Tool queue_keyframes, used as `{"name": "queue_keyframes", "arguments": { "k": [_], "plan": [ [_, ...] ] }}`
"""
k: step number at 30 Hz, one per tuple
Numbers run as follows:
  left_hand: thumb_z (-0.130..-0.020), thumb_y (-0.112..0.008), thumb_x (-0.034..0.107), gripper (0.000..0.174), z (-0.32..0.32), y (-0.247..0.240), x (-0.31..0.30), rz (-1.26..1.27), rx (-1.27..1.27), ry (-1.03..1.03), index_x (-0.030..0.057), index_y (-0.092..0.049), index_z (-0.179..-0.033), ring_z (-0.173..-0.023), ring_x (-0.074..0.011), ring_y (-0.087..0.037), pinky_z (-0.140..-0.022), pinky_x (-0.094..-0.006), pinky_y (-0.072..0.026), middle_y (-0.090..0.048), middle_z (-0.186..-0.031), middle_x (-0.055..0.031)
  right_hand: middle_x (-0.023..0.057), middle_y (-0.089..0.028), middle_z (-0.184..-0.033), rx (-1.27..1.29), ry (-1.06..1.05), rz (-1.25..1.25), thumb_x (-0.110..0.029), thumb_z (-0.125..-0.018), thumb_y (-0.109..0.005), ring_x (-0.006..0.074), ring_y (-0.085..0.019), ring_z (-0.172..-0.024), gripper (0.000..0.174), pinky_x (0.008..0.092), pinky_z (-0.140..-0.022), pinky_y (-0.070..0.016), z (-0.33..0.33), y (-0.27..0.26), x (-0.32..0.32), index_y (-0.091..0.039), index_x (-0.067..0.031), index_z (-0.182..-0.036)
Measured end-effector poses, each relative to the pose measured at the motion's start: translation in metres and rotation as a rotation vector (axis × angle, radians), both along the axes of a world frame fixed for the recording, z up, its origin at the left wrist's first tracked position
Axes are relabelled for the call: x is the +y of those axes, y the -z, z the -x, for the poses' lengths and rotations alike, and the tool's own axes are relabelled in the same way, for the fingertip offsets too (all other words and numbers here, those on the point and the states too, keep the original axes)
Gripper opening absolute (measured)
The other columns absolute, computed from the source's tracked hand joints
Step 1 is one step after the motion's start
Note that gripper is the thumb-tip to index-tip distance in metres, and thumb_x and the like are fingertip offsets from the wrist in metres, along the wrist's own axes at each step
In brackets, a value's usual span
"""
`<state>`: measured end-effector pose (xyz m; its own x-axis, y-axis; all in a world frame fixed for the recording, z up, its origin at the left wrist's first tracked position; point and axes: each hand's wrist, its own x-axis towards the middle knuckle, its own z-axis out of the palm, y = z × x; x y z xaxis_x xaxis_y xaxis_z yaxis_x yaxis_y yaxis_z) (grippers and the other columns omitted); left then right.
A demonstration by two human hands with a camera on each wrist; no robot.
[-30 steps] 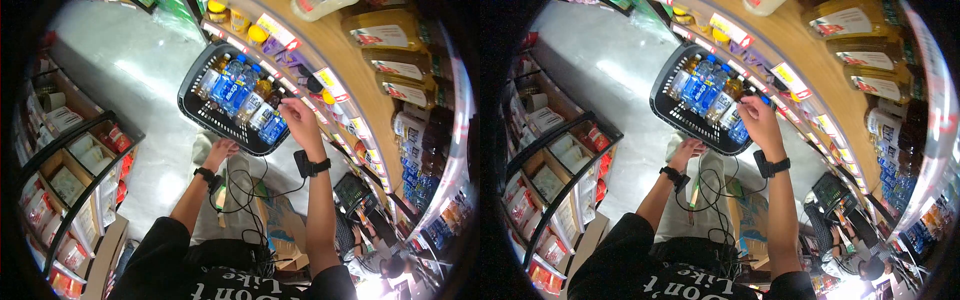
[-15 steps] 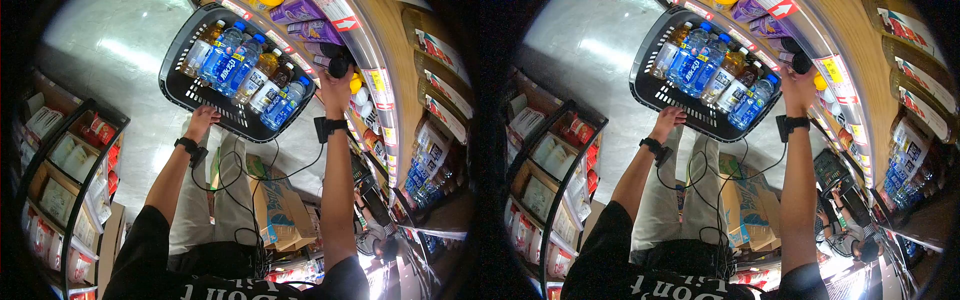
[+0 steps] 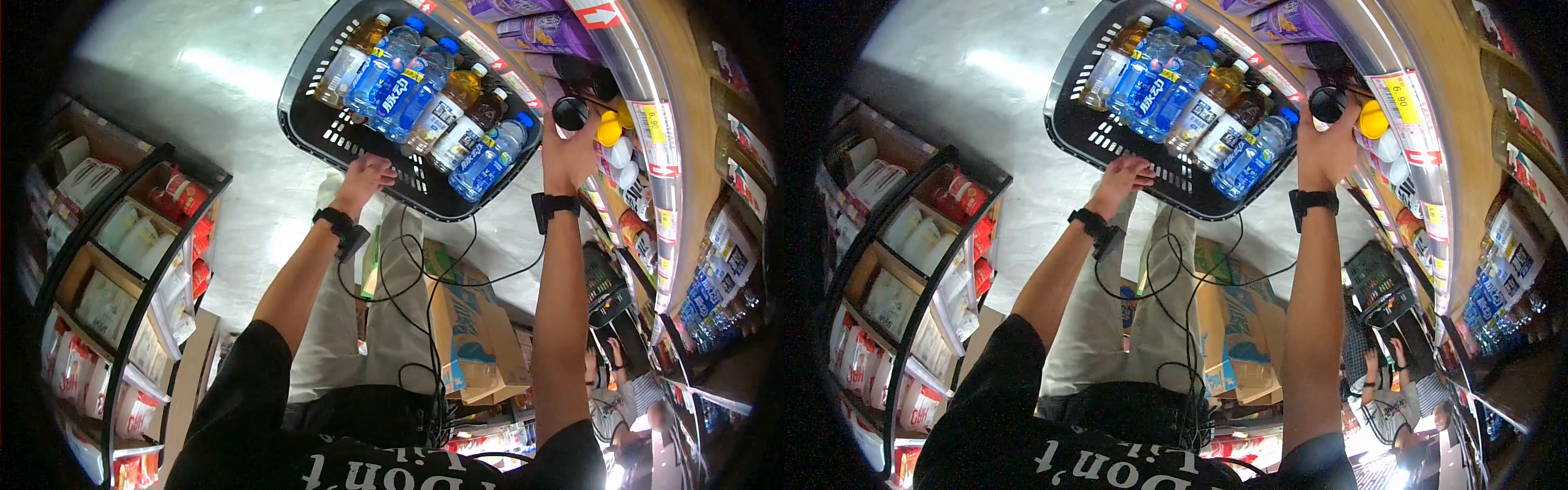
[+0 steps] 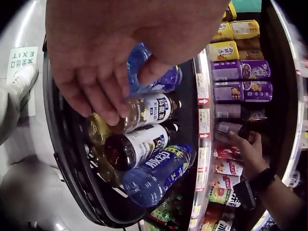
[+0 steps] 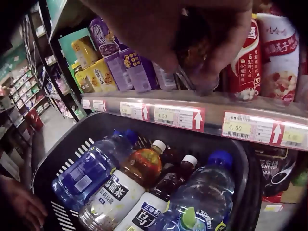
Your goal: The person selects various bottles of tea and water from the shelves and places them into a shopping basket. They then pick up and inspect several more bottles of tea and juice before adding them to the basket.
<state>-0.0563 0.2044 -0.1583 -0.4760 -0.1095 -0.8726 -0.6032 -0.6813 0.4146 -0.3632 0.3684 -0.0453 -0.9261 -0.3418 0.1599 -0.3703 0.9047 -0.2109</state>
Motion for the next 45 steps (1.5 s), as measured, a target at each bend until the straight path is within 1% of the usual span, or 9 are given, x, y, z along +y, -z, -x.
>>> {"name": "queue_keyframes", "arguments": {
  "k": [4,8,14,21,27,38,42,43,45],
  "plan": [
    [-0.096,-0.056,0.031,0.028,0.009,-0.011,0.012,0.034,0.042,0.036,0.0079,-0.060,-0.111,-0.089,-0.0188,-0.070,-0.078,-0.0304,-0.0504,-0.072,-0.102,-0.0091,0.0235,-0.062,-0.121,-0.005,-0.056,0.231,-0.025,-0.079,-0.081,0.0403,-0.069,-0.087,0.065,0.0468,-0.074,-0.0558,-0.015,-0.008,0.004,-0.049,-0.0120,-0.135],
    [-0.098,-0.053,0.037,0.034,0.027,-0.029,0.017,-0.020,0.025,0.035,0.0068,-0.061,-0.112,-0.092,-0.0203,-0.069,-0.084,-0.0335,-0.0519,-0.072,-0.102,-0.0100,0.0166,-0.063,-0.107,0.026,-0.018,0.452,-0.025,-0.079,-0.083,0.0182,-0.065,-0.069,0.068,0.0286,-0.058,-0.0520,-0.049,-0.024,0.012,-0.047,-0.0022,-0.133],
    [-0.097,-0.042,0.060,0.069,0.039,-0.050,0.023,-0.454,0.116,-0.139,0.0041,-0.044,-0.137,-0.121,-0.0293,-0.057,-0.097,-0.0461,-0.0495,-0.058,-0.131,-0.0164,-0.0037,-0.047,-0.058,-1.185,0.701,0.800,-0.041,-0.082,-0.079,0.0063,-0.043,-0.044,0.048,0.0231,-0.041,-0.0324,-0.115,-0.025,0.031,-0.057,-0.0024,-0.100],
    [-0.095,-0.055,0.050,0.052,0.032,-0.065,0.026,-0.404,0.176,0.031,0.0079,-0.055,-0.125,-0.080,-0.0222,-0.072,-0.067,-0.0304,-0.0600,-0.068,-0.105,-0.0095,-0.0021,-0.050,-0.059,-1.476,0.647,0.527,-0.058,-0.082,-0.072,0.0088,-0.053,-0.047,0.060,0.0250,-0.042,-0.0438,-0.169,0.000,0.023,-0.056,-0.0018,-0.097],
    [-0.092,-0.059,0.052,0.048,0.020,-0.047,0.017,-0.368,-0.090,0.140,0.0063,-0.062,-0.108,-0.071,-0.0176,-0.069,-0.067,-0.0306,-0.0597,-0.069,-0.095,-0.0089,0.0023,-0.064,-0.090,-1.662,0.539,0.296,-0.068,-0.082,-0.062,0.0124,-0.064,-0.070,0.067,0.0296,-0.058,-0.0496,-0.182,0.021,0.022,-0.061,-0.0086,-0.113],
    [-0.096,-0.058,0.039,0.050,0.004,-0.026,0.022,-0.047,-0.083,-0.035,0.0036,-0.046,-0.129,-0.095,-0.0225,-0.069,-0.084,-0.0355,-0.0544,-0.067,-0.110,-0.0121,-0.0007,-0.054,-0.064,-1.657,0.999,0.475,-0.067,-0.077,-0.070,0.0098,-0.050,-0.051,0.056,0.0239,-0.045,-0.0340,-0.199,0.095,-0.011,-0.061,-0.0109,-0.078],
    [-0.096,-0.058,0.038,0.045,-0.012,-0.007,0.007,-0.145,0.000,-0.003,0.0032,-0.053,-0.124,-0.096,-0.0221,-0.069,-0.083,-0.0351,-0.0519,-0.068,-0.111,-0.0111,0.0029,-0.057,-0.065,-1.498,0.901,0.168,-0.063,-0.075,-0.072,0.0116,-0.051,-0.052,0.057,0.0283,-0.045,-0.0347,-0.205,0.106,-0.021,-0.065,-0.0070,-0.081],
    [-0.096,-0.057,0.038,0.043,-0.011,-0.010,0.002,-0.135,-0.013,0.009,0.0035,-0.054,-0.122,-0.096,-0.0221,-0.069,-0.084,-0.0350,-0.0516,-0.068,-0.111,-0.0108,0.0129,-0.068,-0.087,-1.500,0.828,0.101,-0.065,-0.070,-0.074,0.0209,-0.065,-0.073,0.073,0.0353,-0.059,-0.0493,-0.208,0.122,-0.012,-0.065,0.0021,-0.098],
    [-0.097,-0.056,0.037,0.041,-0.012,-0.015,-0.004,-0.116,-0.037,0.038,0.0041,-0.056,-0.120,-0.096,-0.0221,-0.069,-0.084,-0.0346,-0.0510,-0.068,-0.112,-0.0103,0.0222,-0.065,-0.106,-1.312,0.778,-0.106,-0.067,-0.066,-0.076,0.0284,-0.065,-0.095,0.092,0.0382,-0.078,-0.0512,-0.214,0.144,-0.014,-0.057,0.0111,-0.109]
  ]
}}
